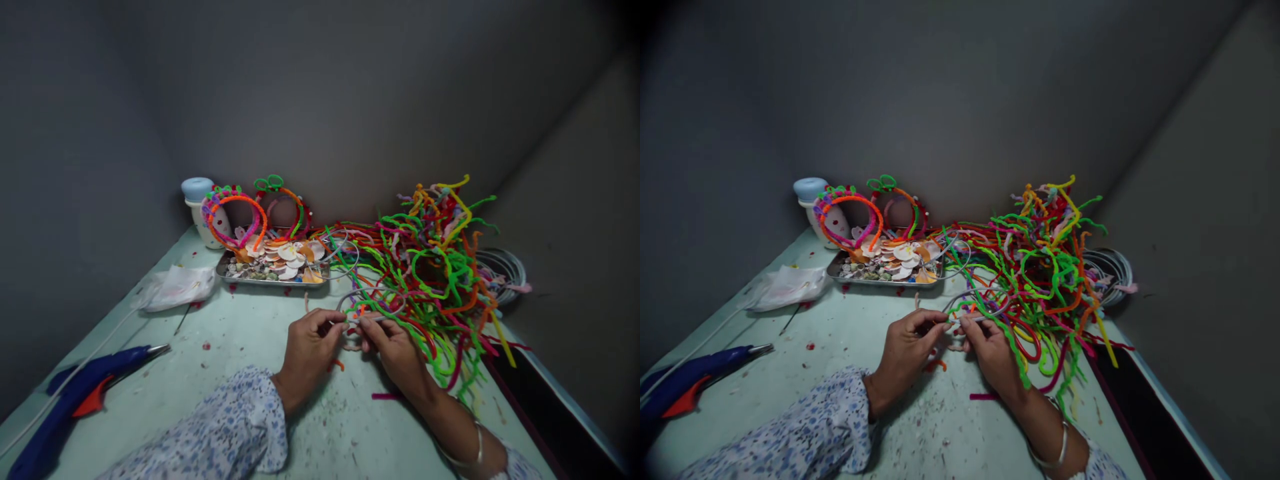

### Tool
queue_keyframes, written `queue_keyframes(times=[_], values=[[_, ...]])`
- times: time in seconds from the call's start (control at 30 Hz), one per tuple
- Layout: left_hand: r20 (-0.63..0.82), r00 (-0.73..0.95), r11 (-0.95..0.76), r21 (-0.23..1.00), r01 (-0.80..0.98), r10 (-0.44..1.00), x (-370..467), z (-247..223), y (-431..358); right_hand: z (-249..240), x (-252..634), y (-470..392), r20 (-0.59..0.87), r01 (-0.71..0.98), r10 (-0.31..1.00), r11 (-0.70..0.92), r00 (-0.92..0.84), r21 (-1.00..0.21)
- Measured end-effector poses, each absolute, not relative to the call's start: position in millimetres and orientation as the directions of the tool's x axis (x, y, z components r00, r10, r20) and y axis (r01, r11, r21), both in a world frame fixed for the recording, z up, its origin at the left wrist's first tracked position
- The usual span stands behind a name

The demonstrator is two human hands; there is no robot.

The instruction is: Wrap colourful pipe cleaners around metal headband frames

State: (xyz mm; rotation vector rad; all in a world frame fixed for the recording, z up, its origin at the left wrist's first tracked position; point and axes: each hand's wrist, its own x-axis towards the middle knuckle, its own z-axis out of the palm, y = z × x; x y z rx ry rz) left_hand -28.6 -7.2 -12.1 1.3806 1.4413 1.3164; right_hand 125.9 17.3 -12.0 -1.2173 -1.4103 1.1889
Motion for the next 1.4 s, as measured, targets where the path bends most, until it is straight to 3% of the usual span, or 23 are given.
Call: queue_keyframes(times=[0.13,0.43,0.67,0.8,1.4], values=[[0.166,-0.159,-0.126,0.965,0.231,0.973,-28.1,-10.4,-7.7,-6.8,125.2,15.9,0.015,0.119,0.995,0.026,-0.098,-0.993],[0.244,-0.139,-0.208,0.950,0.232,0.960,-29.6,-9.4,-6.9,-3.3,127.8,15.8,0.105,0.152,0.984,0.126,-0.141,-0.980],[0.236,-0.129,-0.204,0.954,0.218,0.963,-29.6,-12.4,-6.2,-20.3,132.5,20.3,0.202,0.167,0.967,0.227,-0.158,-0.959],[0.217,-0.119,-0.192,0.962,0.193,0.969,-29.8,-12.7,-6.6,-25.7,131.3,21.2,0.206,0.074,0.967,0.219,-0.146,-0.973],[0.169,-0.074,-0.144,0.952,0.271,0.983,-29.7,-16.3,-4.4,-24.5,132.3,19.7,0.226,0.116,0.956,0.250,-0.186,-0.961]])
